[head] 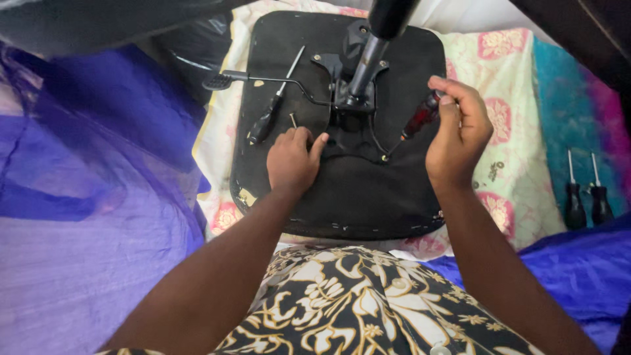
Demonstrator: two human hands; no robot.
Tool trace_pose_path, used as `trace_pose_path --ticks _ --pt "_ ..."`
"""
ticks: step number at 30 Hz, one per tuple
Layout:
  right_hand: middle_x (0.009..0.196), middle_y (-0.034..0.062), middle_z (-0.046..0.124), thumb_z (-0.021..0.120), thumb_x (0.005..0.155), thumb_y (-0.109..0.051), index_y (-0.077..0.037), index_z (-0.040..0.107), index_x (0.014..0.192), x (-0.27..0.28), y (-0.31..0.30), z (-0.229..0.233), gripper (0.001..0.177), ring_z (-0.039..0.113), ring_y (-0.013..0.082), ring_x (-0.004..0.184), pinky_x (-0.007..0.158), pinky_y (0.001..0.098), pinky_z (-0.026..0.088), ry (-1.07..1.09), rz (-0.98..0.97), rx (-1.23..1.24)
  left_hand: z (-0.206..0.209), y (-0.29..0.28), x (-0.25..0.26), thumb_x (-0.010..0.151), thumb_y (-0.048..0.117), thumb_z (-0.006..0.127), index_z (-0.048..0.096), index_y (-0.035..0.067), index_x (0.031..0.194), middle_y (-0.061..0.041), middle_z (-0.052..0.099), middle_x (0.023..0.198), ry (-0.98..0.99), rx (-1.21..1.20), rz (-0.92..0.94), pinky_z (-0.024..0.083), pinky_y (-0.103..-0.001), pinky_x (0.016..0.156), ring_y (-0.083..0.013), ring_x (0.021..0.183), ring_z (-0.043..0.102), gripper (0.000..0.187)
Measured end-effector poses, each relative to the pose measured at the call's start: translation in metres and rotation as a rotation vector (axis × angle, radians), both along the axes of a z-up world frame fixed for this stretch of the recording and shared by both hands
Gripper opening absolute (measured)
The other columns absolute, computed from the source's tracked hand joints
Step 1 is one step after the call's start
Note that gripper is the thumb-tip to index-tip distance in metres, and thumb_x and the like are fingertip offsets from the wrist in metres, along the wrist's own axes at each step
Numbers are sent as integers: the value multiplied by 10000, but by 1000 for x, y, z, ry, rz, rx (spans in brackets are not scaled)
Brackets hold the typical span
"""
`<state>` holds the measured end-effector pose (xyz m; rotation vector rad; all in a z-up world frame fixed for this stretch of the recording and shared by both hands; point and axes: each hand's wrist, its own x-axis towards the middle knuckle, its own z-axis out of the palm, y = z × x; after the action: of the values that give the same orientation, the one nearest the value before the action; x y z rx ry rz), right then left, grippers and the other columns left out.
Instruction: The person kneels on the floor beside an upside-down office chair and uses a screwdriver to drive screws into the metal seat plate mounting the chair base. They pick up screws one at a time from the seat, position them in the mounting holes, and tighten them by hand and with the screwdriver.
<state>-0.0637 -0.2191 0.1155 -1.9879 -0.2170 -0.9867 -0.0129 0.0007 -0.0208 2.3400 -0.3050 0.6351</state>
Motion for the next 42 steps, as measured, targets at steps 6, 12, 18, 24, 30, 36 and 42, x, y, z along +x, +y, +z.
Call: trace_pose_path --ticks 6,12,18,24,30,36,42 --pt "1103 142 649 806 1008 -32 -40 783 1134 2 -14 3 128 627 184 1029 896 298 522 0 -65 -142 2 0 -19 911 383 748 661 59 1049 -91 655 995 -23 11 -8 473 -465 800 -321 956 612 363" --pt "1207 80 722 670 1015 -22 -15 687 1239 0 -23 3 225 689 133 1113 910 263 505 78 32 49 12 -2 -25 903 382 754 666 70 1080 -91 647 1020 2 65 0 468 -466 800 -325 967 602 369" --pt "1210 96 718 603 1065 32 7 712 1173 0 -34 -3 155 677 133 1161 1035 277 525 10 135 14 9 -3 -24 924 379 751 663 68 1063 -90 653 1002 -14 65 13 470 -464 803 -323 966 609 352" --pt "1158 115 656 785 969 -17 -18 764 1164 1 -30 1 196 632 135 1053 839 260 520 75 11 -31 10 -1 -24 930 378 736 673 69 1047 -98 663 997 -10 52 1 473 -458 796 -324 951 616 336" --pt "1219 22 727 645 995 -54 -48 652 1303 6 -25 -6 307 675 96 1126 963 230 515 112 193 315 14 0 -23 929 403 716 675 66 1021 -105 669 986 42 63 7 473 -464 808 -332 958 622 352" --pt "1255 90 664 766 953 -48 -42 747 1161 -7 -30 -3 208 625 181 1167 913 290 482 32 -15 -113 12 0 -22 930 410 712 683 70 1021 -100 674 990 55 68 16 476 -468 810 -331 963 623 354" --pt "1183 45 713 765 970 -69 -50 737 1205 -8 -27 5 238 655 156 1087 926 311 484 77 -49 -8 12 -1 -22 925 402 716 690 72 1035 -105 668 973 65 96 12 475 -473 787 -332 951 623 349"
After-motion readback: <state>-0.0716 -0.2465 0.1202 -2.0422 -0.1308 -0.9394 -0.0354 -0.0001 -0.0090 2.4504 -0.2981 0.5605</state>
